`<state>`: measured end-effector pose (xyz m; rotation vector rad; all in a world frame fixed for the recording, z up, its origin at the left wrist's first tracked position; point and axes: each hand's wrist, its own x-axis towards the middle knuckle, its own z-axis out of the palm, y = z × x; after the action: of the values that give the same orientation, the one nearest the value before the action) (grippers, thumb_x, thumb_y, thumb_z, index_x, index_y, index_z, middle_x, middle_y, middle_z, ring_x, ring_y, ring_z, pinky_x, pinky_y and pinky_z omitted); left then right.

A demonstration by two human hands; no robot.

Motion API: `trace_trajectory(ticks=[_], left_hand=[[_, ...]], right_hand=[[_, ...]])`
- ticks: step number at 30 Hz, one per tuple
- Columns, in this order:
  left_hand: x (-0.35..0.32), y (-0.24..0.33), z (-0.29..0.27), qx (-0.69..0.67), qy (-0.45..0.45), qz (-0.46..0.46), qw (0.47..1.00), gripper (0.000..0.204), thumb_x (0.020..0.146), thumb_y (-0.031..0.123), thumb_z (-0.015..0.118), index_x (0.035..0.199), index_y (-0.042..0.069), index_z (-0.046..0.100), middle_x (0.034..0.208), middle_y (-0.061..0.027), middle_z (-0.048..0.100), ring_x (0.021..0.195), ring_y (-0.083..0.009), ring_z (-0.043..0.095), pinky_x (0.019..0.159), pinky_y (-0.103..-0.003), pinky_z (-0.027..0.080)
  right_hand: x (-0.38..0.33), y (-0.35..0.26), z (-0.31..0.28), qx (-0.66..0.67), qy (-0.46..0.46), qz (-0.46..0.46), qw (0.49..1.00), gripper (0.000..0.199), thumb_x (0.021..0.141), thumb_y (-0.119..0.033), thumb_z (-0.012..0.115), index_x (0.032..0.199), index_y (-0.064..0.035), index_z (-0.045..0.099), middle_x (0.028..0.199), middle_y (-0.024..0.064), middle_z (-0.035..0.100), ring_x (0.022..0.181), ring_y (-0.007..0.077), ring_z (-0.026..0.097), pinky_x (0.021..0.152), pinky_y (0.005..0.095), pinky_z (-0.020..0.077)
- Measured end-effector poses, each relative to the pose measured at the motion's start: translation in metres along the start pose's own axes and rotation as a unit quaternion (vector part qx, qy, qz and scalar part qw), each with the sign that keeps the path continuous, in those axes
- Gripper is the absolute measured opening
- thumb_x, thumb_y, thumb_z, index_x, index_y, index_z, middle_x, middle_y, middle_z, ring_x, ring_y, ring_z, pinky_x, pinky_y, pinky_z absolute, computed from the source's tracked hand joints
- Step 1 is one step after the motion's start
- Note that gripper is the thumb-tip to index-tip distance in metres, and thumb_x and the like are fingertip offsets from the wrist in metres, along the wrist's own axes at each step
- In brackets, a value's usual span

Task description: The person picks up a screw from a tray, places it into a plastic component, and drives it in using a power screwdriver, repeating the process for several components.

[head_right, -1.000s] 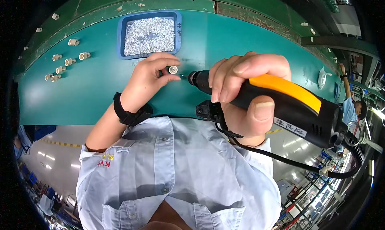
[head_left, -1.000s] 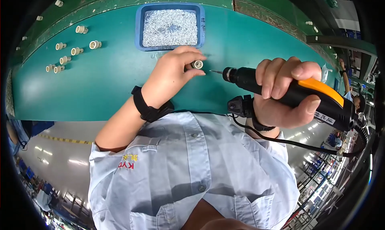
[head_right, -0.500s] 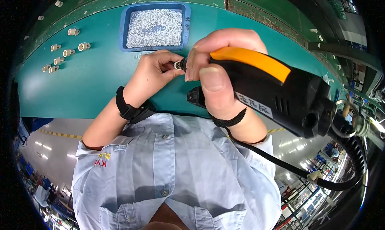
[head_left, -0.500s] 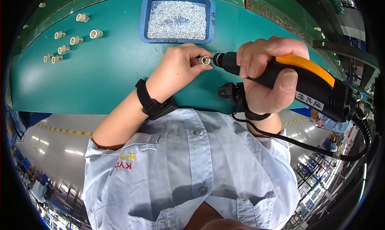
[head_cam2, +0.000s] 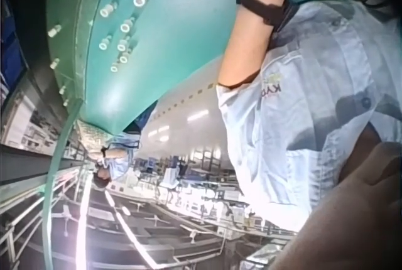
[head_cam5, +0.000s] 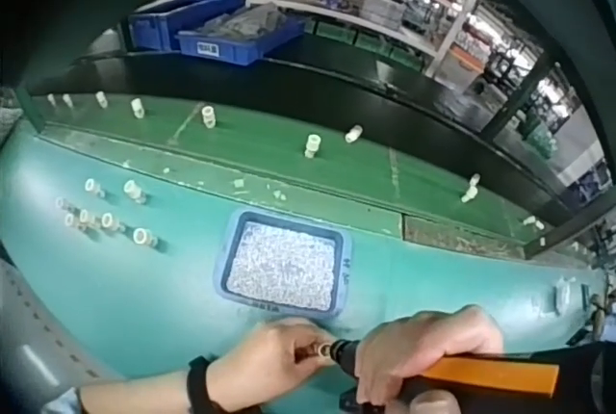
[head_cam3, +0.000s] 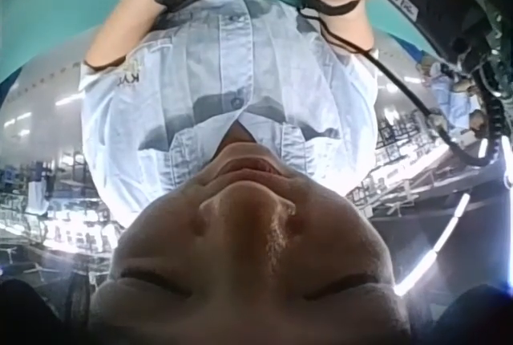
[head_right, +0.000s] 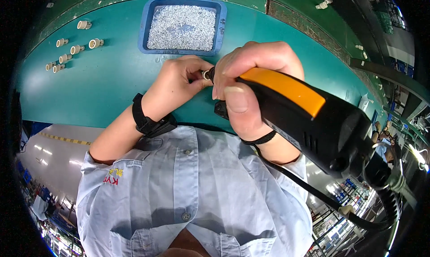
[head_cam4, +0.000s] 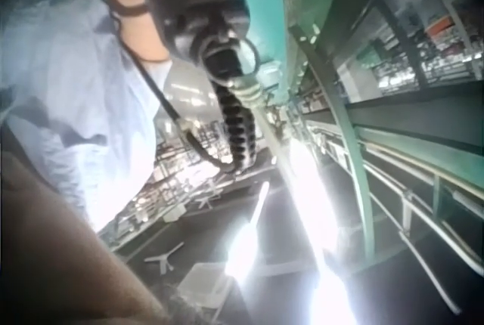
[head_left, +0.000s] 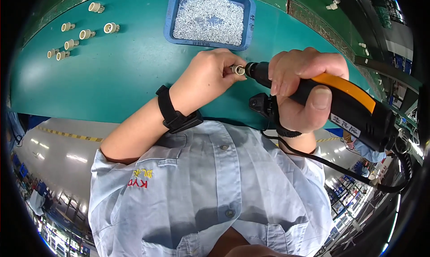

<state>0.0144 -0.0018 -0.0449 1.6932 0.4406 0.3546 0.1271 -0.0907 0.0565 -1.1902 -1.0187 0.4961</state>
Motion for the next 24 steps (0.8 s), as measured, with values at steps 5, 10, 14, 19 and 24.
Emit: trace_trajectory(ticks=[5,10,14,19,24], left_hand=[[0.000,0.007,-0.002,0.041,-0.003,0.003,0.999,0.023,0.073,0.004,0.073,0.095,0.000,0.067,0.082,-0.0145,0.065,0.067,-0.0256,0.065,0.061,-0.034,0.051],[0.002,0.020,-0.009,0.096,0.018,0.104,0.990,0.026,0.075,0.003,0.070,0.100,0.001,0.065,0.092,-0.0150,0.065,0.076,-0.0291,0.065,0.065,-0.036,0.052],[0.020,0.034,-0.042,0.213,0.063,0.127,0.967,0.021,0.075,0.006,0.069,0.095,0.002,0.065,0.101,-0.0162,0.064,0.079,-0.0329,0.064,0.067,-0.038,0.052],[0.048,0.016,-0.066,0.306,-0.020,0.022,0.952,0.008,0.070,0.008,0.069,0.075,0.003,0.066,0.089,-0.0161,0.064,0.080,-0.0346,0.062,0.071,-0.043,0.050],[0.055,0.000,-0.059,0.257,0.050,0.095,0.960,0.010,0.070,0.010,0.072,0.074,0.004,0.066,0.086,-0.0115,0.065,0.081,-0.0310,0.063,0.070,-0.040,0.050]], right_hand=[[0.001,0.002,-0.006,-0.012,-0.016,-0.014,1.000,0.040,0.091,-0.043,0.057,0.098,-0.0046,0.047,0.057,0.0015,0.046,0.045,0.0128,0.044,0.048,0.0293,0.0390],[0.003,-0.018,-0.028,0.180,-0.043,-0.133,0.974,0.047,0.088,-0.044,0.065,0.105,-0.0039,0.047,0.068,0.0029,0.053,0.057,0.0146,0.053,0.054,0.0287,0.0430],[-0.007,-0.028,-0.040,0.148,0.015,-0.134,0.980,0.046,0.089,-0.047,0.062,0.102,-0.0047,0.048,0.064,0.0013,0.049,0.055,0.0130,0.051,0.051,0.0271,0.0390],[-0.022,-0.028,-0.044,0.129,0.053,-0.100,0.985,0.038,0.091,-0.042,0.057,0.099,-0.0057,0.050,0.063,-0.0010,0.042,0.053,0.0094,0.040,0.054,0.0245,0.0300],[-0.022,-0.025,-0.043,0.116,0.079,-0.088,0.986,0.034,0.092,-0.038,0.055,0.097,-0.0054,0.049,0.063,-0.0006,0.041,0.053,0.0100,0.038,0.055,0.0241,0.0292]])
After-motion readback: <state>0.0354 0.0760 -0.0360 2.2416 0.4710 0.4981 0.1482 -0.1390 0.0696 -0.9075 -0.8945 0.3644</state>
